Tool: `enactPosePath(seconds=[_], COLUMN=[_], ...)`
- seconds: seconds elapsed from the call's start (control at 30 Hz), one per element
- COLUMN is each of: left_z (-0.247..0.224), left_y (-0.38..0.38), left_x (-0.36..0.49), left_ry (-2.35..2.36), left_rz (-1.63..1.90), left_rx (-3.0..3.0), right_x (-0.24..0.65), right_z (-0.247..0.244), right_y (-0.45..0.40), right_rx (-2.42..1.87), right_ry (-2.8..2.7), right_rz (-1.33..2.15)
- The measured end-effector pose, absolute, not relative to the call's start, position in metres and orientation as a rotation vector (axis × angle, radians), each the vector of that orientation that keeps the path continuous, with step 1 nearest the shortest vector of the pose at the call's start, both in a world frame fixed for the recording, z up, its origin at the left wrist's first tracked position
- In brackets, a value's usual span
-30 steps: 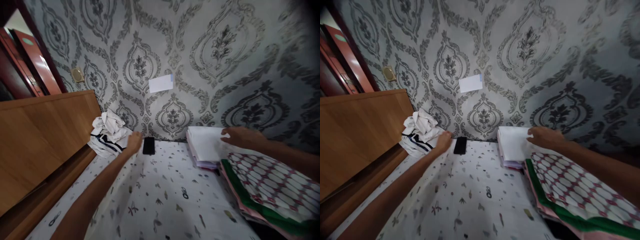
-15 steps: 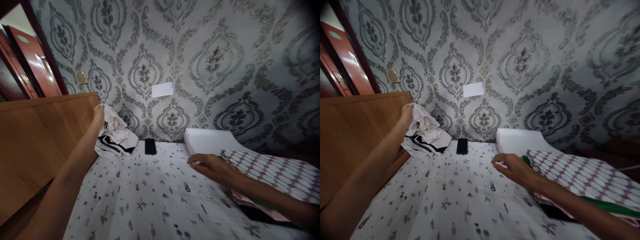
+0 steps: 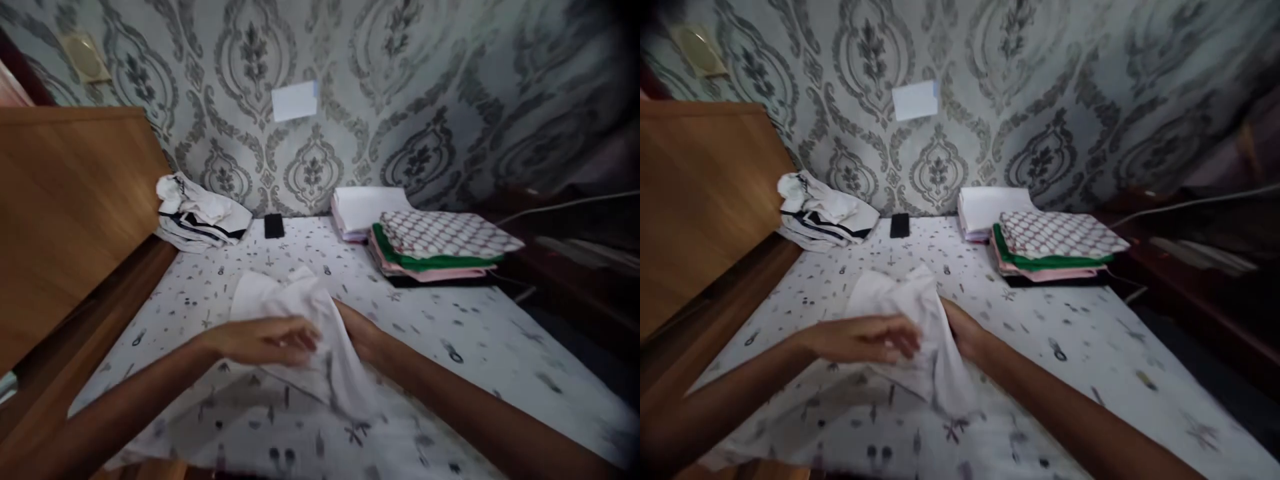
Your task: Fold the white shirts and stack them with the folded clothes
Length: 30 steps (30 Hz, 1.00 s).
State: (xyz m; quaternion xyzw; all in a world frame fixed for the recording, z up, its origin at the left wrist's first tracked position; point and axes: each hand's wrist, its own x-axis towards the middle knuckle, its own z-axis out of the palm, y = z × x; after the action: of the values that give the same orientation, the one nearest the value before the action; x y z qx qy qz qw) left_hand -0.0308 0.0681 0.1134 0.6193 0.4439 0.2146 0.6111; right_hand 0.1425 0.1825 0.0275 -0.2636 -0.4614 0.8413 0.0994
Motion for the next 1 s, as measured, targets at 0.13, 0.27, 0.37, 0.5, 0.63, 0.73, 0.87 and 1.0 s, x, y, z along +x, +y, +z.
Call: enactPosePath(seconds=[0.13,0.27,0.37,0.5,0.63,0.73,0.87,1.0], left_z=[0.071,0.050,0.037,0.028,0.030,0.036,0.046,0.054], left_y=[0.036,0.053,0.084,0.130,0.170,0.190,0.192,0.165], left_x=[-0.040,-0.091,-0.122,-0.124,-0.090,-0.069,-0.074,-0.094], left_ry=[1.100,1.775,2.303,2.477,2.197,1.966,1.865,1.917], left_rz=[0.353,0.654,0.687,0.451,0.336,0.200,0.065,0.009], left_rx=[1.390,1.518,1.590,1.708,1.946,2.028,1.961,1.768], right_x=[0.182,0.199,0.202,0.203,0.202,0.202,0.211,0.232], right_z=[0.017,0.013,0.010,0.009,0.010,0.010,0.014,0.026], right_y=[0.167,0.155,0.146,0.140,0.139,0.138,0.144,0.169], right_rx=[-0.848,-0.855,-0.861,-0.830,-0.855,-0.844,-0.856,-0.869], right_ry=[-1.090,-1.116,-1.227,-1.453,-1.504,-1.529,-1.499,-1.459], right_rz=[2.571,2.461,2.313,2.109,2.056,2.059,2.119,2.067])
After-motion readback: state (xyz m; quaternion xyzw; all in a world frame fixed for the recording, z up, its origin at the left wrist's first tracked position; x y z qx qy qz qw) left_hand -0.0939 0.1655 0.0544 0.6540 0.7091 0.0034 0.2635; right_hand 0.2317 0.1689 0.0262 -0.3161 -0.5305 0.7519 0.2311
